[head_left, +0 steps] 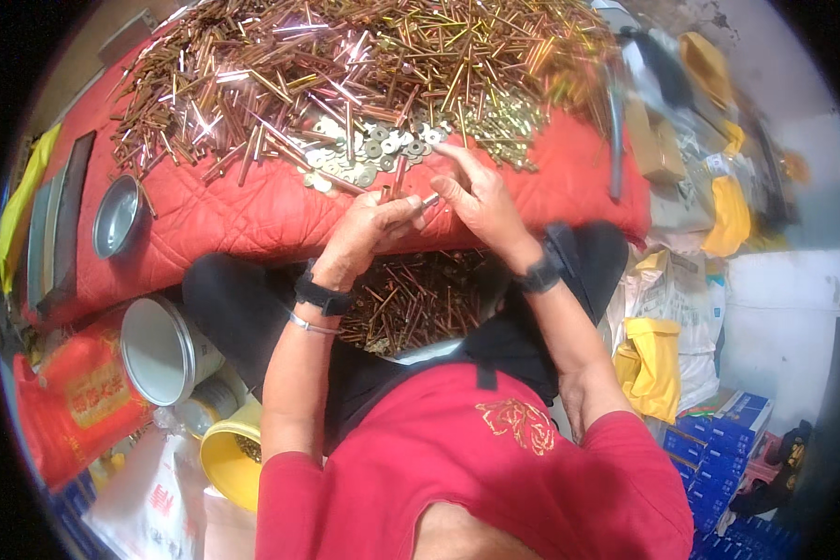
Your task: The recorder is manually assembling metal pins by threading them through washers.
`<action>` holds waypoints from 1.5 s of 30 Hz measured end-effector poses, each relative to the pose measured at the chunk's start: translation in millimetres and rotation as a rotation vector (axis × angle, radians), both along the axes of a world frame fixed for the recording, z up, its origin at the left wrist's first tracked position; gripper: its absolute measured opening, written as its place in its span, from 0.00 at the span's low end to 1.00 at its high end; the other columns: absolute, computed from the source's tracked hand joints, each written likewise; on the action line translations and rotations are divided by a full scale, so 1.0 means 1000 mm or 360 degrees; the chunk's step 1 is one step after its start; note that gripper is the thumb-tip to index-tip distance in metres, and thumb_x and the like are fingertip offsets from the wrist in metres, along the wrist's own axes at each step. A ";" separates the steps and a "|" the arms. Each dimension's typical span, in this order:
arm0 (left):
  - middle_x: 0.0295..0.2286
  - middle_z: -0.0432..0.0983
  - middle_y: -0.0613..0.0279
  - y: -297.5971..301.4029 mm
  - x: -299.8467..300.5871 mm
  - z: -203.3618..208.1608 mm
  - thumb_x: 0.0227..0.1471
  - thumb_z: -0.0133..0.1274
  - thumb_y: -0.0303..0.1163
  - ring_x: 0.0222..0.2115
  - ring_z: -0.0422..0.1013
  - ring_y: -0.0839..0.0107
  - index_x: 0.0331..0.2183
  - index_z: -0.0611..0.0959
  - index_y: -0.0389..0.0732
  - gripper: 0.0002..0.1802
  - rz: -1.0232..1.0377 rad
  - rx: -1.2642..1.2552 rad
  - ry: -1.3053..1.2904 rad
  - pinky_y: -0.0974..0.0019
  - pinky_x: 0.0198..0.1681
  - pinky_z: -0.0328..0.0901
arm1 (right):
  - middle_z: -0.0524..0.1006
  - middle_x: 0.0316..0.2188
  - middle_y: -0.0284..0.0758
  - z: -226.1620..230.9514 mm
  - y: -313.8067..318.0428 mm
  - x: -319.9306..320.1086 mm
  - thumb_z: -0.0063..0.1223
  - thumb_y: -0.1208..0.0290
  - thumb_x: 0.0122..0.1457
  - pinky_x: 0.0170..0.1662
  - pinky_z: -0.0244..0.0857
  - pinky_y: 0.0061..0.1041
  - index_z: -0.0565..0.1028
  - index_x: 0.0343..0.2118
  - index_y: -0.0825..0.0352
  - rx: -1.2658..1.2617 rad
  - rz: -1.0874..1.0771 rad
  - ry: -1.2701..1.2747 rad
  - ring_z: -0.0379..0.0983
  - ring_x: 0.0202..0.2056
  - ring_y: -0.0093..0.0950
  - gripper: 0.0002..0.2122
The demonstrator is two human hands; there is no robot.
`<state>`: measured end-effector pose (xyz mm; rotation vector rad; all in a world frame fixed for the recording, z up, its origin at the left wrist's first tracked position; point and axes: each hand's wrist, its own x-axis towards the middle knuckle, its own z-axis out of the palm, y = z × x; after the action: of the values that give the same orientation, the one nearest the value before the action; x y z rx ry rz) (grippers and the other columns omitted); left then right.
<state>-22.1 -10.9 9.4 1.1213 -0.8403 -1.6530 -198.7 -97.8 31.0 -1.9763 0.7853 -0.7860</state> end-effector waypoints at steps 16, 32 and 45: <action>0.14 0.59 0.81 -0.005 -0.003 -0.005 0.59 0.47 0.46 0.13 0.50 0.88 0.32 0.80 0.41 0.18 0.0512 -0.0080 -0.0168 0.79 0.15 0.43 | 0.72 0.31 0.48 -0.046 -0.097 0.029 0.56 0.74 0.49 0.35 0.70 0.40 0.69 0.33 0.71 -0.1037 -0.0728 0.0835 0.73 0.32 0.47 0.10; 0.21 0.75 0.48 0.004 0.042 -0.015 0.48 0.55 0.36 0.28 0.73 0.46 0.29 0.76 0.45 0.07 0.0638 -0.0549 -0.2348 0.48 0.26 0.64 | 0.76 0.26 0.38 -0.002 -0.034 -0.031 0.49 0.79 0.50 0.33 0.68 0.26 0.71 0.32 0.70 -0.0396 -0.0251 0.0485 0.76 0.31 0.29 0.06; 0.17 0.66 0.75 0.001 0.043 -0.020 0.55 0.55 0.37 0.11 0.54 0.86 0.32 0.80 0.41 0.10 0.0751 -0.0207 0.0357 0.79 0.14 0.45 | 0.73 0.29 0.40 -0.027 -0.018 0.022 0.53 0.66 0.55 0.31 0.68 0.38 0.78 0.35 0.56 -0.0976 -0.0163 0.0643 0.74 0.30 0.42 0.06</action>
<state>20.4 -9.5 -10.5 0.9355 -0.4837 -1.2801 -176.9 -116.0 3.9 -2.7191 0.9607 -0.7539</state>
